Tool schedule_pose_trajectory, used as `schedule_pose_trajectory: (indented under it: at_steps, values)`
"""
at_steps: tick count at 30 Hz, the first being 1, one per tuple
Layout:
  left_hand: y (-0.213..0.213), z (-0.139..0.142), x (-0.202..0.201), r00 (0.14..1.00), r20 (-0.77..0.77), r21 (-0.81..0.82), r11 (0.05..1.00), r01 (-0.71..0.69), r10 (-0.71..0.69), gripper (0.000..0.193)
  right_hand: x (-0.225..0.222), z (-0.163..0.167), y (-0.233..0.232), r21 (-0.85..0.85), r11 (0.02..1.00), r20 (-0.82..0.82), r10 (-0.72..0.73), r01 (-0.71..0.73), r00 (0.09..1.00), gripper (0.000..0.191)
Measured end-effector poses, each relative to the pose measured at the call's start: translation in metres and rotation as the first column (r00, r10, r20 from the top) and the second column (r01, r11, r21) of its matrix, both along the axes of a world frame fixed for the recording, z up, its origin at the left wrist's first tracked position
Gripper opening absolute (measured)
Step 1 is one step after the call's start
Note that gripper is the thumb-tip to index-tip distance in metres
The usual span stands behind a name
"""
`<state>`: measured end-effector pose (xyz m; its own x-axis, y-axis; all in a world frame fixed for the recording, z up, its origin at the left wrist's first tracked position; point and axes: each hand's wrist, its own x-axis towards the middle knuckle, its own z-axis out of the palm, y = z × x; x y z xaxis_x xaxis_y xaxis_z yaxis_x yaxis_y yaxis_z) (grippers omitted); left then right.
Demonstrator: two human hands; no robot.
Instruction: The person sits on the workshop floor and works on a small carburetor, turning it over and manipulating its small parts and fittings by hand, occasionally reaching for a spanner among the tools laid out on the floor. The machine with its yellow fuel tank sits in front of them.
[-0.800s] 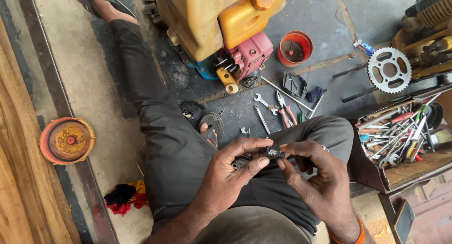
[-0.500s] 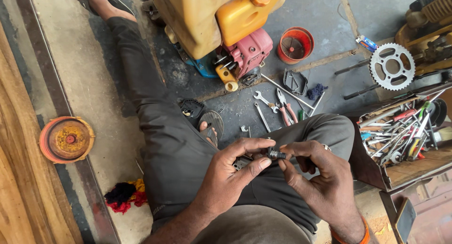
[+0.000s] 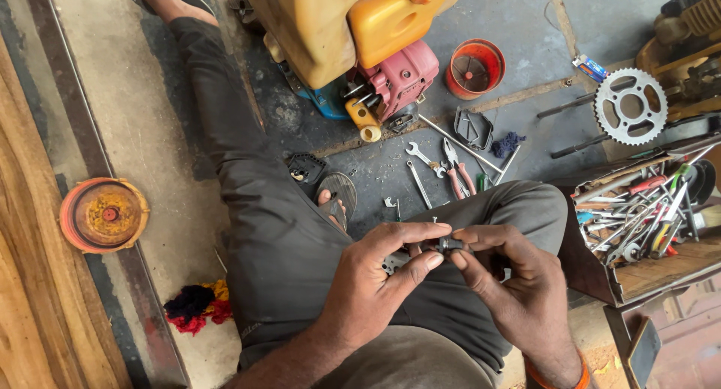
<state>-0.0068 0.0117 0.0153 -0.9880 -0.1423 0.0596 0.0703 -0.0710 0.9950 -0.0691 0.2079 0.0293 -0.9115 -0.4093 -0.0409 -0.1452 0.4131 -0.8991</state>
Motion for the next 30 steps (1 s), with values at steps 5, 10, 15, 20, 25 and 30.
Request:
schedule_pose_trajectory:
  at_steps: [5,10,15,20,25,30]
  values:
    - [0.002,0.001,-0.001,0.998,-0.06,-0.133,0.99,-0.04,0.032,0.036,0.001,-0.009,0.005,-0.095,0.996,0.058,0.006,0.0,0.998,0.023]
    - [0.004,0.003,-0.001,0.989,-0.132,-0.224,0.97,-0.096,0.067,0.035,0.002,-0.012,0.007,-0.171,0.984,0.164,-0.016,0.044,0.986,0.025]
    - [0.003,0.004,0.0,0.977,-0.202,-0.255,0.96,-0.118,0.066,0.033,0.003,-0.012,0.009,-0.204,0.973,0.248,-0.051,0.104,0.967,0.026]
    - [0.0,0.004,0.001,0.982,-0.182,-0.228,0.969,-0.098,0.056,0.033,0.005,-0.014,0.009,-0.203,0.974,0.225,-0.052,0.099,0.973,0.022]
    - [-0.001,0.004,0.002,0.991,-0.122,-0.174,0.982,-0.075,0.054,0.033,0.008,-0.017,0.006,-0.187,0.98,0.177,-0.04,0.074,0.983,0.018]
    - [0.001,0.001,0.003,0.99,-0.123,-0.183,0.979,-0.091,0.069,0.033,0.01,-0.018,0.002,-0.11,0.993,0.088,-0.027,0.037,0.996,0.013]
